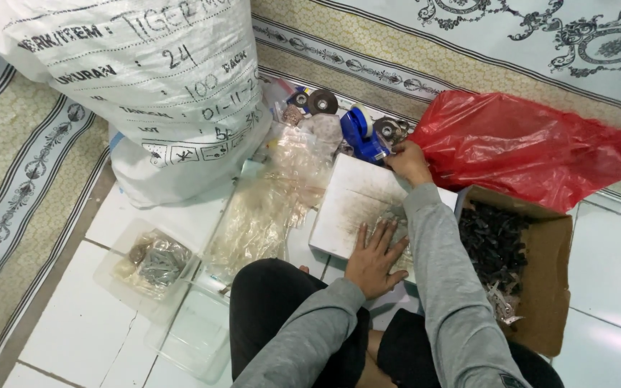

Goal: Manually bagging small metal components by picking them from a box and placing them into individual plastic bags.

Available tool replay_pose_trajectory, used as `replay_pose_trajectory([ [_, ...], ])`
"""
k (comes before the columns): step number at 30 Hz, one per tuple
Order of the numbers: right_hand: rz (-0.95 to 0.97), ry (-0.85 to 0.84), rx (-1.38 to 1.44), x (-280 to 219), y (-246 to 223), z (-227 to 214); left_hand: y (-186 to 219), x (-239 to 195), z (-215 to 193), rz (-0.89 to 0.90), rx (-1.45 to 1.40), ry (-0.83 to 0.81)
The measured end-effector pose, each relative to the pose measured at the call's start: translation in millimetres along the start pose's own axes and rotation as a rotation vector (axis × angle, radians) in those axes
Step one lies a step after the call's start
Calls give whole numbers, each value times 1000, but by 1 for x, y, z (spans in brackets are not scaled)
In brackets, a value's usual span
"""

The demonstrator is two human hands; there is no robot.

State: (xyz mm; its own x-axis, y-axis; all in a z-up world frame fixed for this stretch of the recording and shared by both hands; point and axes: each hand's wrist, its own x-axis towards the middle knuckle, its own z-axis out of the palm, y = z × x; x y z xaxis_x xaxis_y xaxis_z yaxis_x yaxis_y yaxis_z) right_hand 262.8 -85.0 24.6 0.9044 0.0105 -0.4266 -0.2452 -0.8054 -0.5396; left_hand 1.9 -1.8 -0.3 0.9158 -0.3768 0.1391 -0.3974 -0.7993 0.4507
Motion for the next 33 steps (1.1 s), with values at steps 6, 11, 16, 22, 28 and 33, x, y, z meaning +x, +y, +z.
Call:
replay_pose_trajectory([
  [6, 11, 15, -34, -10, -8, 6, 1, 1, -1, -10, 29, -28],
  [11, -4, 133, -40, 16, 23, 21, 1, 2, -1, -11, 86, -62],
  [16, -108, 263, 175, -1, 74, 3, -1, 1, -1, 6, 100, -62],
  [22, -111, 214, 666, -131, 94, -23, -1, 0, 7, 12, 55, 54],
  [28, -147, 317, 600, -157, 130, 22, 1, -1, 14, 15, 151, 70],
  [33, -111, 332, 586, -154, 131, 51, 0, 0, 18, 29, 145, 135],
])
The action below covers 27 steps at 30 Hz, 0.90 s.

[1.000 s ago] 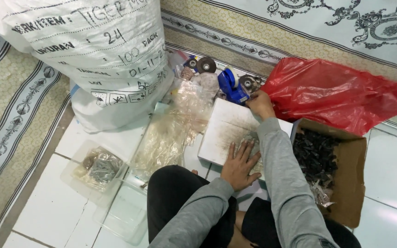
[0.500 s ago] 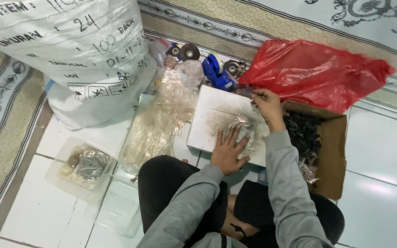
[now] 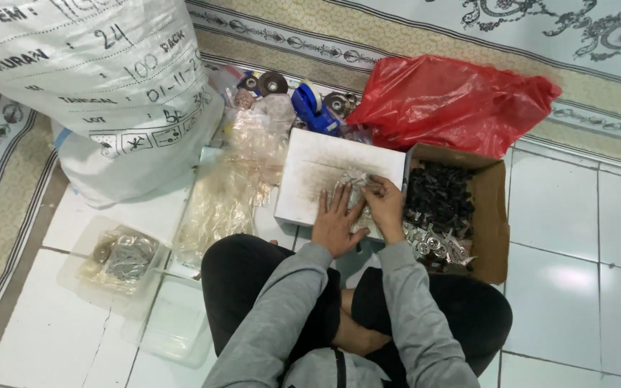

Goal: Manually bagging small metal components by picking them from a box and placing them into individual plastic bags.

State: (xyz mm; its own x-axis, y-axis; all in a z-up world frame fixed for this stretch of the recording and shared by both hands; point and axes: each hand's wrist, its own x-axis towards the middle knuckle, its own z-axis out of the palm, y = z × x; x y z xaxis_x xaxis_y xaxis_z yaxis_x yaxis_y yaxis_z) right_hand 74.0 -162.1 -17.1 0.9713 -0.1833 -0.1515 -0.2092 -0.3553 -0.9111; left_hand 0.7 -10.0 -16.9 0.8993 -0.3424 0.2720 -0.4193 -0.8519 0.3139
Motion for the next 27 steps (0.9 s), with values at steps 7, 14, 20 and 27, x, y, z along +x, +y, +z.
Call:
replay_pose_trajectory([
  [7, 82, 53, -147, 0, -8, 9, -1, 0, -2, 8, -19, -5],
  [14, 105, 93, -419, -8, -51, 22, 0, 4, -12, -25, 38, -206],
  [20, 222, 59, -479, -7, -81, 8, 1, 5, -20, -38, 40, -270],
  [27, 306, -64, -394, -20, -106, -26, -2, 0, -4, -16, -14, -144],
])
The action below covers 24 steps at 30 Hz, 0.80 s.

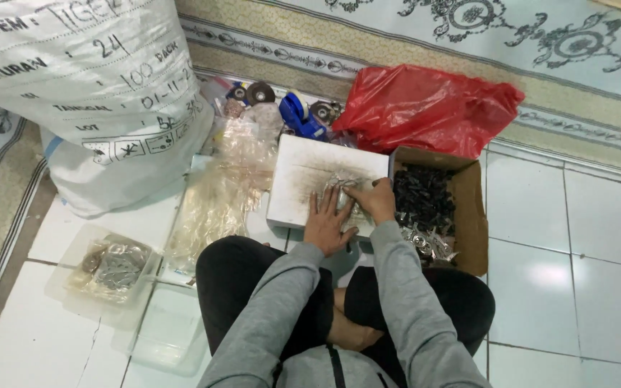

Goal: Manually bagging small metal components by picking them from a box and placing them into individual plastic bags.

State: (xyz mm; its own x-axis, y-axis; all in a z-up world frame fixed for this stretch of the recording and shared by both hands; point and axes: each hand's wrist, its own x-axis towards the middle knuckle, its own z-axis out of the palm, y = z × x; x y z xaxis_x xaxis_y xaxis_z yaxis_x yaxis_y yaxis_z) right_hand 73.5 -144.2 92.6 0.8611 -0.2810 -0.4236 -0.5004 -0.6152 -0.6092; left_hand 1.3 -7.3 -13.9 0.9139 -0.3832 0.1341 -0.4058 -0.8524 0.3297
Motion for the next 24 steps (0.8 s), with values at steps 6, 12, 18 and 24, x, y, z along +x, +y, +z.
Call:
replay_pose_trajectory([
  [6, -174, 110, 325, 22, 81, 19, 5, 9, -20, 72, 47, 172],
  [12, -264, 126, 484, 21, 108, 33, -12, 33, 3, 189, 193, 132],
  [18, -254, 96, 583, 44, 125, 42, -11, 47, -24, -44, -214, 139],
  [24, -243, -169, 743, -7, 64, 16, -77, 62, 42, -622, -1418, -17],
])
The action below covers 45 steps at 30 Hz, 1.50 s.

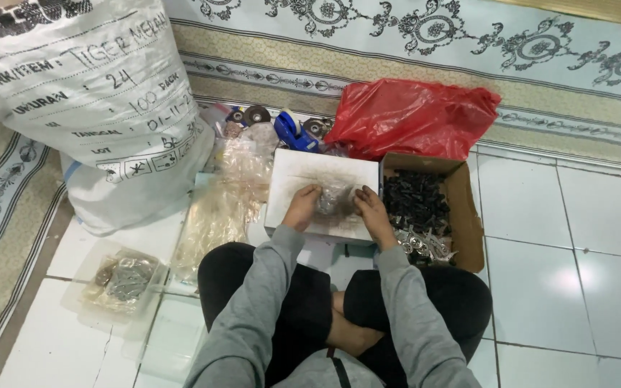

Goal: Manually bagging small metal components by picking them from a box and placing them into individual plastic bags.

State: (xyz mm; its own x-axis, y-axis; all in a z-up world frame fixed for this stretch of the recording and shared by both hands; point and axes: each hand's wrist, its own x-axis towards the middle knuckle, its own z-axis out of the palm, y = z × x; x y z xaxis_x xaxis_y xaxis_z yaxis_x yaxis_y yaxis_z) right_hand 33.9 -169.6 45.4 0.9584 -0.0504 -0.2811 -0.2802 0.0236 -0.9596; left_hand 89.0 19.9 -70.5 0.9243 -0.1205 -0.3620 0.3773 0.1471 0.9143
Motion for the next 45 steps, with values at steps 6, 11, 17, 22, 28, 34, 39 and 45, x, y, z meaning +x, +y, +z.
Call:
replay_pose_trajectory([
  [6, 264, 26, 39, 2, -22, 29, 113, -99, 12, -199, -579, 37],
  [11, 115, 40, -124, -5, -58, 36, 149, -131, 21, -217, -530, -12],
  [17, 187, -5, -108, 7, -39, 21, 102, -99, 17, -205, -480, 23],
  [22, 215, -9, -34, -19, -55, 34, 122, -120, 21, -220, -389, -45],
  [28, 158, 61, 0, -4, -21, 27, 48, -68, 9, -144, -344, 47],
  [34, -161, 157, -374, 12, 3, 17, 99, -117, 24, 152, 275, 344],
  [39, -766, -85, -943, -25, 5, 33, 102, -133, 34, 433, 1240, 212],
  [45, -883, -135, -1369, -10, 71, 28, 34, -99, 24, 389, 1443, 38],
])
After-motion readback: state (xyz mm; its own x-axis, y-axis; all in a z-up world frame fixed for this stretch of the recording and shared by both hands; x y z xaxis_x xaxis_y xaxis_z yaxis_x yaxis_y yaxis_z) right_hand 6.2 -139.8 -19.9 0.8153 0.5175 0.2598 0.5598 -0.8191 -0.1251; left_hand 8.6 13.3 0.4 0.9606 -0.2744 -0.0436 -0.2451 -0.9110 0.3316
